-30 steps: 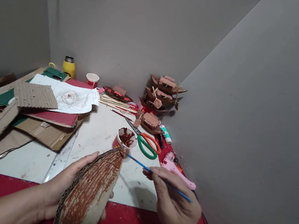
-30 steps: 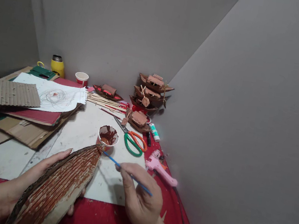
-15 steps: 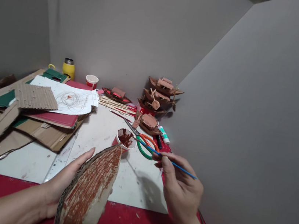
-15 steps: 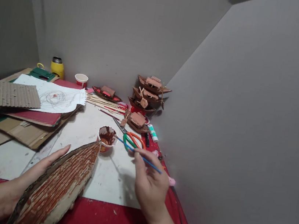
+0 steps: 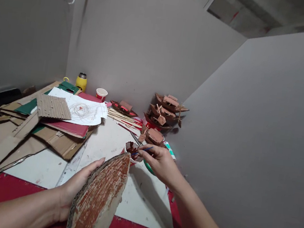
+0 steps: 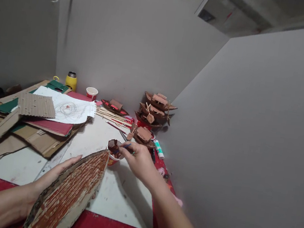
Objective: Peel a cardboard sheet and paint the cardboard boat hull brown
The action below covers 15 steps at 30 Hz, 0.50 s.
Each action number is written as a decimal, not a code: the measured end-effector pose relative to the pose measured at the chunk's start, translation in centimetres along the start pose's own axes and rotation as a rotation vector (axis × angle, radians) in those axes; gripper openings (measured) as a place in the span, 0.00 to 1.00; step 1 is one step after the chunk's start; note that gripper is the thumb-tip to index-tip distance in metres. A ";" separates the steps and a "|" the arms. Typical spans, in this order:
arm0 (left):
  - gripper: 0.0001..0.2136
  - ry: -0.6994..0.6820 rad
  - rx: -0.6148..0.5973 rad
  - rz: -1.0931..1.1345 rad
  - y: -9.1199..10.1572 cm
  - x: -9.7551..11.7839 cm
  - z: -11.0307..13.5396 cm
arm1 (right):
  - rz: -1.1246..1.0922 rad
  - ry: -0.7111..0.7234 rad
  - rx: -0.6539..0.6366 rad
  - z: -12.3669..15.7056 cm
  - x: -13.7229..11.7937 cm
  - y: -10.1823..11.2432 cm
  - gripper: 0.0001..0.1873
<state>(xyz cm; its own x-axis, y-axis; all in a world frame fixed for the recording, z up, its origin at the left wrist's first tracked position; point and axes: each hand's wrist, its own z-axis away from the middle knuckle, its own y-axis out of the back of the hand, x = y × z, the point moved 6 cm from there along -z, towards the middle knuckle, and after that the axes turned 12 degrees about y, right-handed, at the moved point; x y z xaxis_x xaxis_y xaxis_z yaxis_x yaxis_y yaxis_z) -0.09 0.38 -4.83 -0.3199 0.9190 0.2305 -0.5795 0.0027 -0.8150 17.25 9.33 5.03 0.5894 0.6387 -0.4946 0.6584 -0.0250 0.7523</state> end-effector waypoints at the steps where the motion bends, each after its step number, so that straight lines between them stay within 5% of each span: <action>1: 0.23 -0.002 0.003 -0.005 0.0 0.0 0.0 | 0.005 0.000 0.019 0.1 0.0 0.2 0.11; 9: 0.29 0.043 0.081 -0.019 -0.2 -0.3 0.5 | 0.000 -0.134 0.279 3.4 1.1 2.9 0.13; 15: 0.33 0.081 -0.003 -0.078 -0.7 -0.7 0.6 | -0.205 -0.237 0.701 6.4 0.1 5.0 0.14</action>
<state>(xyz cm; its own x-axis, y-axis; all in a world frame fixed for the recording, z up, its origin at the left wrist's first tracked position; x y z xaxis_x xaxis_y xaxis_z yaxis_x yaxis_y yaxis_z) 0.14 -0.48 -4.09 -0.2125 0.9447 0.2496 -0.5978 0.0764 -0.7980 23.65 4.36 5.97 0.4562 0.5028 -0.7342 0.8615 -0.4562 0.2229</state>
